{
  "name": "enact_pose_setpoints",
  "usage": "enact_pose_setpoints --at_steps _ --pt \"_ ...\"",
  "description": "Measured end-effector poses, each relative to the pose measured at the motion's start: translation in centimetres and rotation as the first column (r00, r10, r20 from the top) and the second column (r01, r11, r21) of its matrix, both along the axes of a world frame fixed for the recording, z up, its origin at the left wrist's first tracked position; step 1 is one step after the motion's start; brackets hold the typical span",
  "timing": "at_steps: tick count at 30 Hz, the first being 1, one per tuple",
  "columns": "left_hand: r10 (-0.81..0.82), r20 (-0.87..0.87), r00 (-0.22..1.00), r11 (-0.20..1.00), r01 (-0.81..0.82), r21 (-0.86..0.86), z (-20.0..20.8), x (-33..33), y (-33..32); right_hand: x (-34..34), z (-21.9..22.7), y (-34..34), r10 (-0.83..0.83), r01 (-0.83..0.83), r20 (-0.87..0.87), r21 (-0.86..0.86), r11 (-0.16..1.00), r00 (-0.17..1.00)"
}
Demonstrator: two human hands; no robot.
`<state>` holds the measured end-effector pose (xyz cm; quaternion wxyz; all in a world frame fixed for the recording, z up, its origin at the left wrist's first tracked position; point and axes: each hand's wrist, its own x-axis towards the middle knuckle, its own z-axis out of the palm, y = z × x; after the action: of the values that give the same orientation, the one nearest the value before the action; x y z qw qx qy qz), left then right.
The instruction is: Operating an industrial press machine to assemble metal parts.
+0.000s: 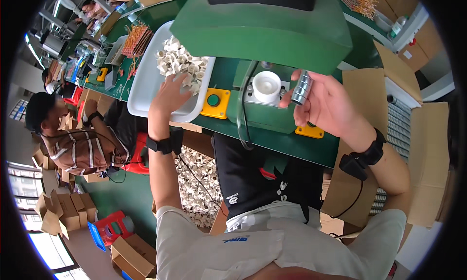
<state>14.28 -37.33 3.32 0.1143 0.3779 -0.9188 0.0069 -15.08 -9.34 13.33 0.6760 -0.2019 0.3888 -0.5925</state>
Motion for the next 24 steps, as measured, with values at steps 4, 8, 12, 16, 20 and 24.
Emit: enact_pose_setpoints --at_steps 4,8,12,16,20,24 --pt "-0.118 0.097 0.988 0.95 0.084 0.301 0.7 -0.8 -0.6 -0.7 0.5 0.4 -0.047 0.047 -0.023 -0.027 0.999 0.999" --pt "-0.065 0.154 0.986 0.959 0.019 0.284 3.0 -2.2 1.3 -1.3 0.6 0.6 -0.046 0.048 0.028 -0.096 0.994 0.999" --pt "-0.052 0.24 0.97 0.935 -0.038 0.354 2.7 -1.8 -0.5 -1.0 1.8 0.8 -0.075 0.068 -0.052 -0.118 0.991 0.996" --pt "-0.025 0.014 1.0 0.984 0.022 0.177 1.8 -1.3 -0.3 -1.2 2.1 1.4 -0.096 0.075 -0.114 -0.18 0.981 0.989" --pt "-0.025 -0.213 0.977 0.963 -0.033 -0.267 4.9 -3.9 4.3 -1.6 1.0 1.2 -0.089 0.078 -0.057 -0.168 0.983 0.994" --pt "-0.099 -0.511 0.854 0.937 0.252 0.241 10.5 -8.6 13.8 -1.7 1.4 1.3 -0.087 0.052 -0.122 -0.265 0.963 0.989"
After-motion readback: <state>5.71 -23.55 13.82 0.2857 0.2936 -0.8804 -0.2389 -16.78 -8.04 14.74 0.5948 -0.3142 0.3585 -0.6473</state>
